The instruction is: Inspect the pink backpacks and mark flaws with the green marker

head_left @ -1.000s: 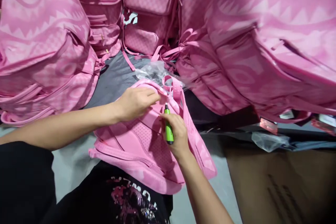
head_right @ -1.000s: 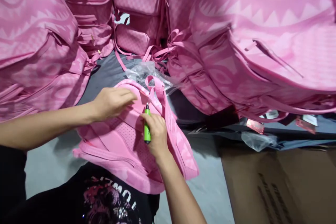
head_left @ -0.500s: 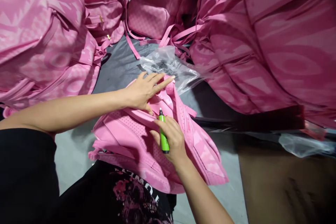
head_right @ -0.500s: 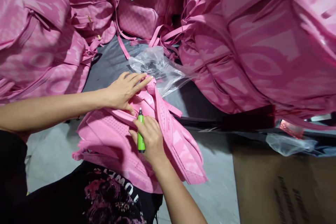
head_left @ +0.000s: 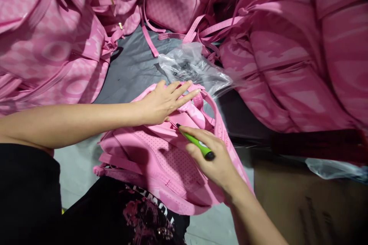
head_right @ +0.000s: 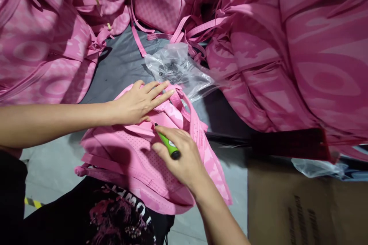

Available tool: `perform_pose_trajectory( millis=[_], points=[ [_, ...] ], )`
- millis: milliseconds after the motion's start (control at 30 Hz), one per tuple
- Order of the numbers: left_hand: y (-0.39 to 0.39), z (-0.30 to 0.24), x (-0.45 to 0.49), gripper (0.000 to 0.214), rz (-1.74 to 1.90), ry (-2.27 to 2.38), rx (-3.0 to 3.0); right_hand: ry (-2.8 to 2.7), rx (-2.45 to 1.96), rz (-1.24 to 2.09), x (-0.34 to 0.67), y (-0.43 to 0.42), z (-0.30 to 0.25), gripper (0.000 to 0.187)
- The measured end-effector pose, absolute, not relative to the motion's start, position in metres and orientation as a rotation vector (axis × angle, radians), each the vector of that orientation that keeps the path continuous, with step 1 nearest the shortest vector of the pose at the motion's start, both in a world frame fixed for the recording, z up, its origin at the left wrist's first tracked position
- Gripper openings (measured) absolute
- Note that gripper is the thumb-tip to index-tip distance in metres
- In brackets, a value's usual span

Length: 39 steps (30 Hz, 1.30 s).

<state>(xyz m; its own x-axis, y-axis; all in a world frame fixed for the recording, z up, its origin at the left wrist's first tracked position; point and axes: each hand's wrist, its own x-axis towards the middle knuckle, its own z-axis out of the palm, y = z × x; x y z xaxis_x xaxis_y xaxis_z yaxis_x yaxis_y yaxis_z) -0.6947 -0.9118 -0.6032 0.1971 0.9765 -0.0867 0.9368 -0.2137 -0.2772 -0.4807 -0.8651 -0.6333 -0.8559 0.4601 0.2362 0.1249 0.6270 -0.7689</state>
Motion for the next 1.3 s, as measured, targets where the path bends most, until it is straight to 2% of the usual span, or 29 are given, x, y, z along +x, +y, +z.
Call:
perform_pose_trajectory(
  millis=[100,233,400,867,1133,1300],
  points=[
    [-0.91,-0.604,-0.696,0.093,0.375,-1.902,-2.305,-2.598,-0.561,1.124,-0.497,-0.857,-0.616,0.022],
    [-0.907,-0.605,-0.696,0.095,0.377,-1.98,-2.305,-2.931,-0.53,0.857,-0.509,-0.85,-0.609,0.012],
    [-0.905,-0.611,-0.7,0.1,0.257,-2.046,-2.35,-2.878,-0.375,0.619,-0.495,-0.844,-0.62,0.018],
    [-0.897,-0.61,-0.705,0.097,0.242,-2.075,-2.461,-2.757,-0.45,0.684,-0.491,-0.847,-0.631,0.018],
    [-0.897,-0.613,-0.704,0.11,0.219,-1.836,-2.419,-2.69,-0.513,0.766,-0.493,-0.847,-0.643,0.02],
    [-0.894,-0.618,-0.702,0.097,0.164,-1.829,-2.523,-2.698,-0.549,0.768,-0.493,-0.847,-0.644,0.021]
  ],
)
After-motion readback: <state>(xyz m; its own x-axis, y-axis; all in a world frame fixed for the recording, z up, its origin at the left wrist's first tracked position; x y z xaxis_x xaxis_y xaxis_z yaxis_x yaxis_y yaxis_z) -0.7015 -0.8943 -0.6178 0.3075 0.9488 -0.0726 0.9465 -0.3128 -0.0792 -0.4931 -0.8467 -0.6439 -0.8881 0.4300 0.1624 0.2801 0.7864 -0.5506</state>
